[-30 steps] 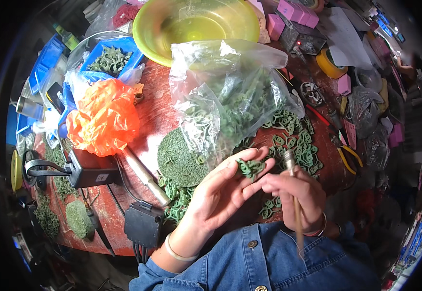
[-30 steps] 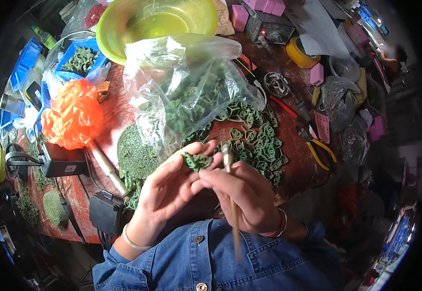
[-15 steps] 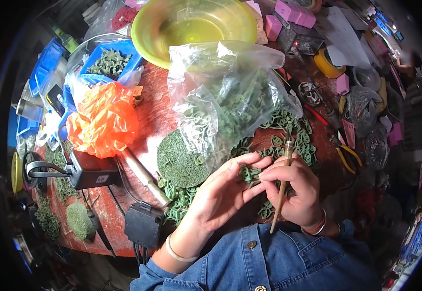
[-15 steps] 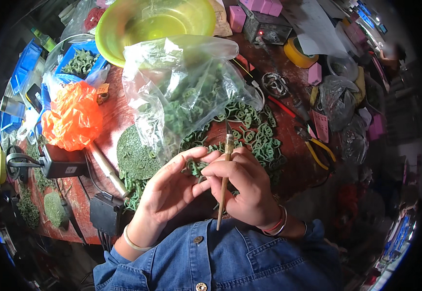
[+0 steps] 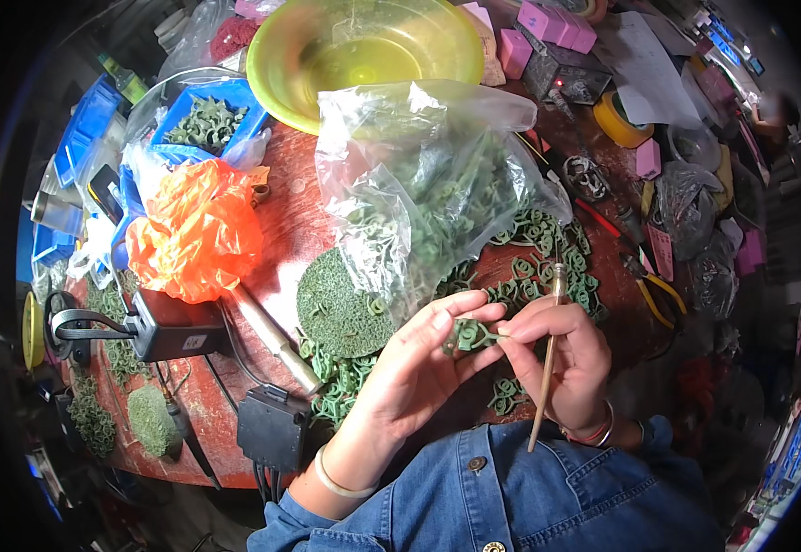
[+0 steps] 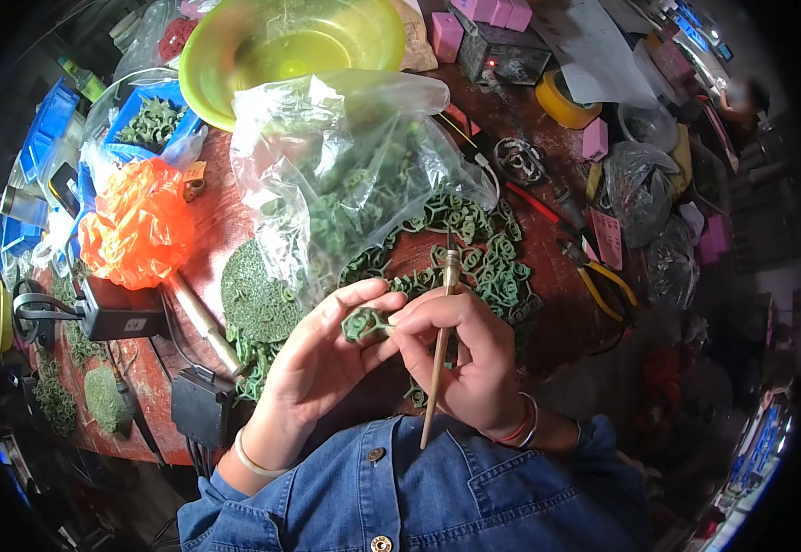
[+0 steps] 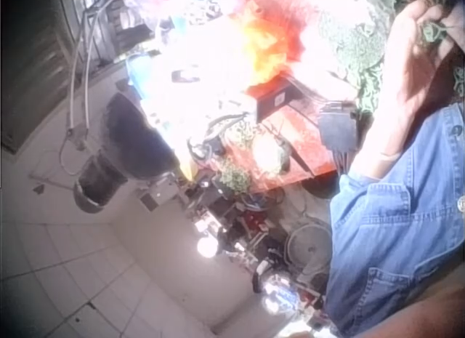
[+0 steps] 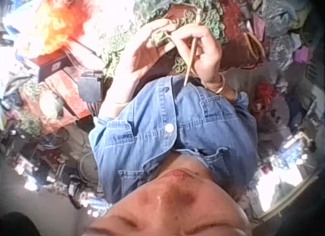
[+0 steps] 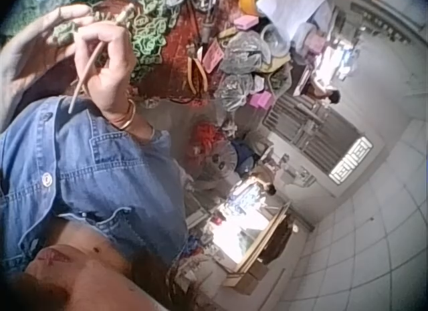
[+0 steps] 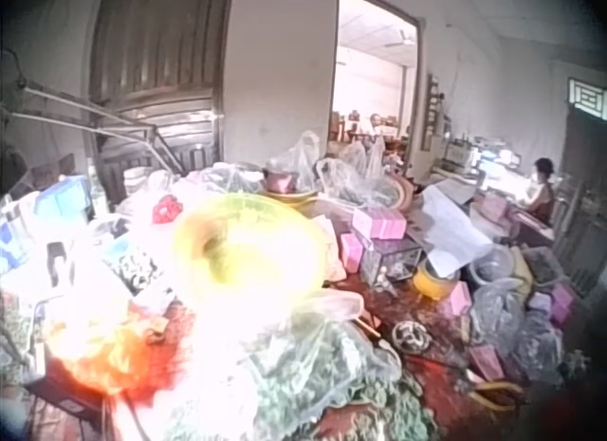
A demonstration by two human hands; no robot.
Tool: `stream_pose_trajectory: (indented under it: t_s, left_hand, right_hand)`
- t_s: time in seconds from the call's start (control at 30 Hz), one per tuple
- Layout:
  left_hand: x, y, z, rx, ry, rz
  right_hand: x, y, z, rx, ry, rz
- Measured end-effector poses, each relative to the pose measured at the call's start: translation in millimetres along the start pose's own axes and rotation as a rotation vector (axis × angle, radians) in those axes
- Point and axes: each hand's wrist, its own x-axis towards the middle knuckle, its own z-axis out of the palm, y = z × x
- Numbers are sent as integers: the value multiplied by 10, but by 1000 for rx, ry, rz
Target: The recorder is assembling small green circular floral or craft components using a thin wooden stick/tool to apply glue or position parts on a red workbench.
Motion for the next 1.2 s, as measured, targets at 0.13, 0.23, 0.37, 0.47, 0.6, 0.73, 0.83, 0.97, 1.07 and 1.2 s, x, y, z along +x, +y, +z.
stream_pose_trajectory:
  t_s: [0.13,0.23,0.37,0.47,0.6,0.73,0.83,0.97,1.07,1.2]
  left_hand:
    - [-28,-7,6,57,-48,10]
    - [-60,-11,23,65,-30,42]
    - [-20,-62,-98,131,12,110]
    - [-26,-38,-62,145,-1,115]
    - [-39,-9,-34,175,-31,61]
    - [-55,-14,-26,189,-11,40]
    - [-55,-1,-18,204,15,17]
    - [-52,-10,-29,233,-3,27]
    - [-53,-24,5,265,25,39]
    - [-46,-32,8,282,35,45]
  right_hand:
    - [-28,28,36,70,56,29]
    - [-29,1,52,91,74,67]
    - [-46,19,39,78,-24,99]
    - [3,-46,-6,-13,-116,112]
    - [-64,-119,-236,230,-120,182]
    - [52,-227,-252,52,-143,25]
    - [37,-184,-262,-34,-112,-77]
    - [-12,-216,-217,34,-47,40]
    - [-17,-217,-193,34,-47,97]
    - [-8,-208,-186,-7,-55,86]
